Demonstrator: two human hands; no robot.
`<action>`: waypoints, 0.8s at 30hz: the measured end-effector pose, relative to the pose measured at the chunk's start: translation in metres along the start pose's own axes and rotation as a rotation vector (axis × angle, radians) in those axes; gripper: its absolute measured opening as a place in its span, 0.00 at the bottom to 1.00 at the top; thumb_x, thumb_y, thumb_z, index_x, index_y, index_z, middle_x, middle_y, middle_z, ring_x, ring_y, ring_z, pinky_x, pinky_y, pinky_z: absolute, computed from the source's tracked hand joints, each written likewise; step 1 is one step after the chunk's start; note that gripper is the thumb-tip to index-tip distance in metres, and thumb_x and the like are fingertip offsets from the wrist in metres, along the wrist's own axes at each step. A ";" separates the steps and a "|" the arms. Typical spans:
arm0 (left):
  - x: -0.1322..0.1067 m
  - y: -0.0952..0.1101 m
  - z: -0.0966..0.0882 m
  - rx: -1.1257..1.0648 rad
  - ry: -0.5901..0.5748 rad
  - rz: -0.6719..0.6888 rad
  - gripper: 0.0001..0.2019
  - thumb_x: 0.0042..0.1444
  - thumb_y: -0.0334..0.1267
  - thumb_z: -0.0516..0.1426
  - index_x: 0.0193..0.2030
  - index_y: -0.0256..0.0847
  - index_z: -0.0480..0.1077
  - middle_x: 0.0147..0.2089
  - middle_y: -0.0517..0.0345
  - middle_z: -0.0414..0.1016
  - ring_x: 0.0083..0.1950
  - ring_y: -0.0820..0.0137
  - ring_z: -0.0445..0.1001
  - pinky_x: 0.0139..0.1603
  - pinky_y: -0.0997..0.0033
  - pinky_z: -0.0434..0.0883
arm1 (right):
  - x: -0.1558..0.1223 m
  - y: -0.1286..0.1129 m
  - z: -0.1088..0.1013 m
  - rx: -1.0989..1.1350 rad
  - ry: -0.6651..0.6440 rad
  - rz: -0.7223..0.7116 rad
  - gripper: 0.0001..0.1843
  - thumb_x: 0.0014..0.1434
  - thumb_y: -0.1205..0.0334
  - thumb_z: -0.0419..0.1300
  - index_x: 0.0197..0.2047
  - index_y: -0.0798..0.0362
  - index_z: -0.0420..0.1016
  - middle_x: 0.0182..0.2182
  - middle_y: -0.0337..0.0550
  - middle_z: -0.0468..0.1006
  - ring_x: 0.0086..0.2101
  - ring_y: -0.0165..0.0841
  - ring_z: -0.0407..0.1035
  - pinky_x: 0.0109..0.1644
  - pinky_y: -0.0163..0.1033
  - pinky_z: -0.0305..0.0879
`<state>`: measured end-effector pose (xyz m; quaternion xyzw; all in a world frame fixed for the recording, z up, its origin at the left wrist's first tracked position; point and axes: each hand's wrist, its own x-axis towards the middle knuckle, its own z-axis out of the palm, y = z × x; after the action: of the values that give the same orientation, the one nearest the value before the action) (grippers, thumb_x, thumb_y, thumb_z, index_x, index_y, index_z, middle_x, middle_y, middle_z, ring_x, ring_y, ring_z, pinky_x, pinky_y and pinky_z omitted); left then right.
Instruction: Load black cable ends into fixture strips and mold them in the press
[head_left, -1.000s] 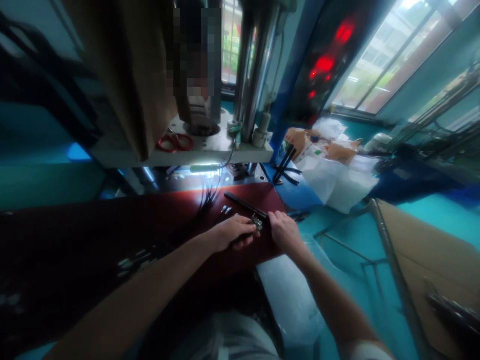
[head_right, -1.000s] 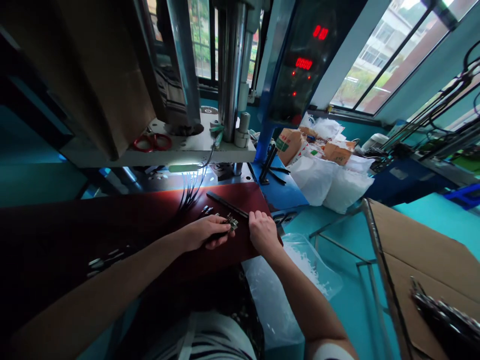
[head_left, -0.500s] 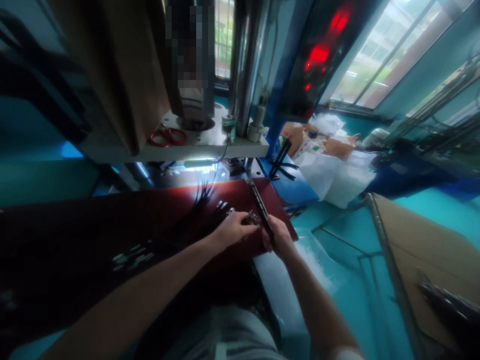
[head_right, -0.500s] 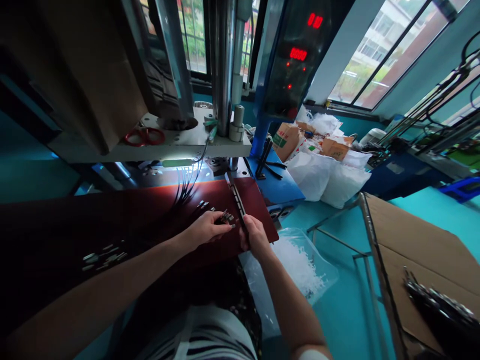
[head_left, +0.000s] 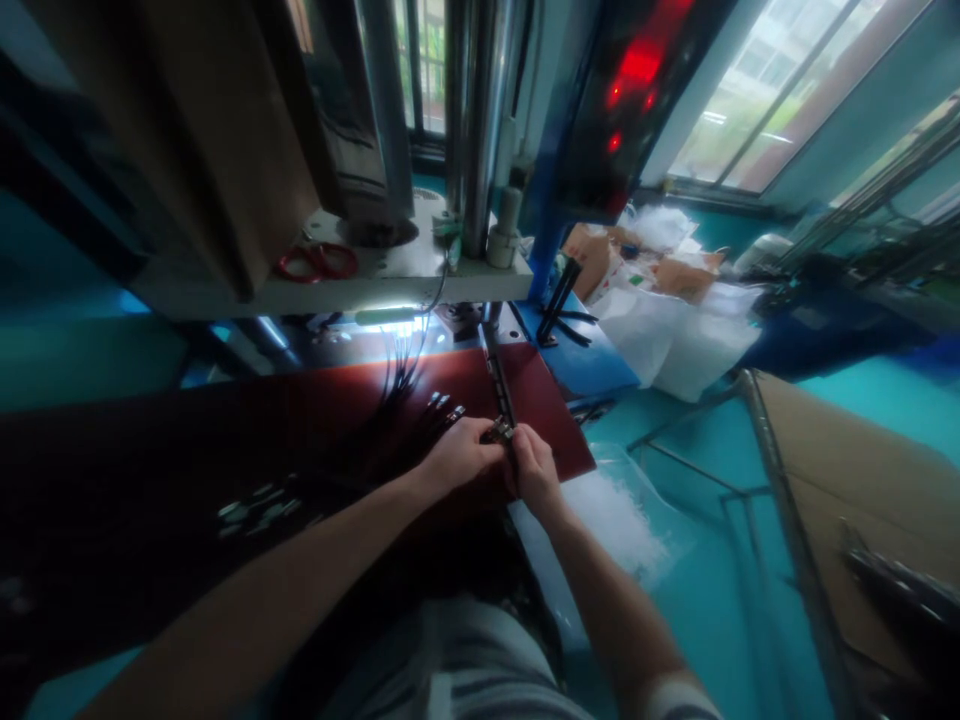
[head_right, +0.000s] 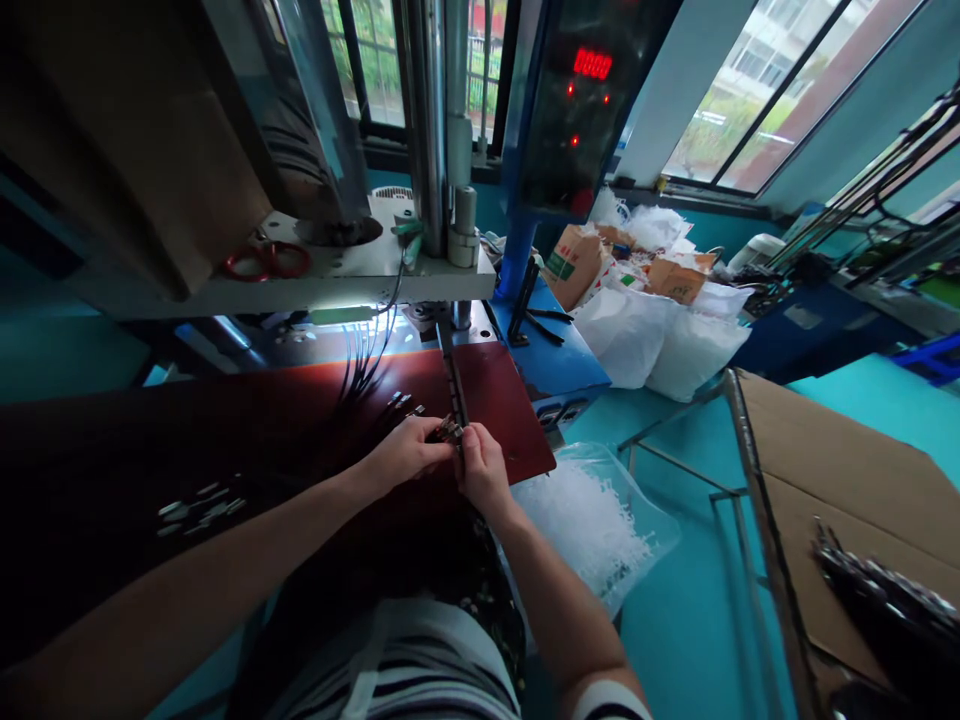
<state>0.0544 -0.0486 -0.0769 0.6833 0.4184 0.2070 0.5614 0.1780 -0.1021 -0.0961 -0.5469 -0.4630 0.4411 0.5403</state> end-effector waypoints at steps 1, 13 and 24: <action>0.000 0.000 -0.001 -0.010 -0.004 -0.002 0.06 0.46 0.36 0.54 0.23 0.36 0.66 0.15 0.66 0.62 0.17 0.77 0.60 0.20 0.77 0.57 | 0.000 -0.001 0.001 -0.005 -0.002 -0.007 0.18 0.59 0.47 0.49 0.29 0.52 0.65 0.11 0.28 0.60 0.11 0.23 0.53 0.12 0.30 0.48; 0.002 0.008 -0.011 -0.164 0.120 0.027 0.10 0.47 0.40 0.57 0.34 0.37 0.65 0.22 0.66 0.64 0.22 0.78 0.59 0.22 0.79 0.55 | -0.005 0.018 -0.005 0.343 0.067 0.131 0.18 0.59 0.45 0.50 0.35 0.52 0.65 0.13 0.26 0.61 0.10 0.21 0.51 0.11 0.26 0.48; 0.002 0.017 -0.011 -0.143 -0.044 -0.159 0.11 0.40 0.40 0.60 0.29 0.34 0.69 0.17 0.68 0.59 0.18 0.80 0.54 0.20 0.78 0.52 | -0.007 0.015 -0.006 0.266 -0.006 0.035 0.19 0.61 0.45 0.49 0.28 0.52 0.60 0.12 0.27 0.60 0.10 0.22 0.52 0.12 0.28 0.47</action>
<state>0.0531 -0.0408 -0.0580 0.6106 0.4428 0.1761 0.6325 0.1828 -0.1101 -0.1111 -0.4772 -0.3923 0.5094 0.5990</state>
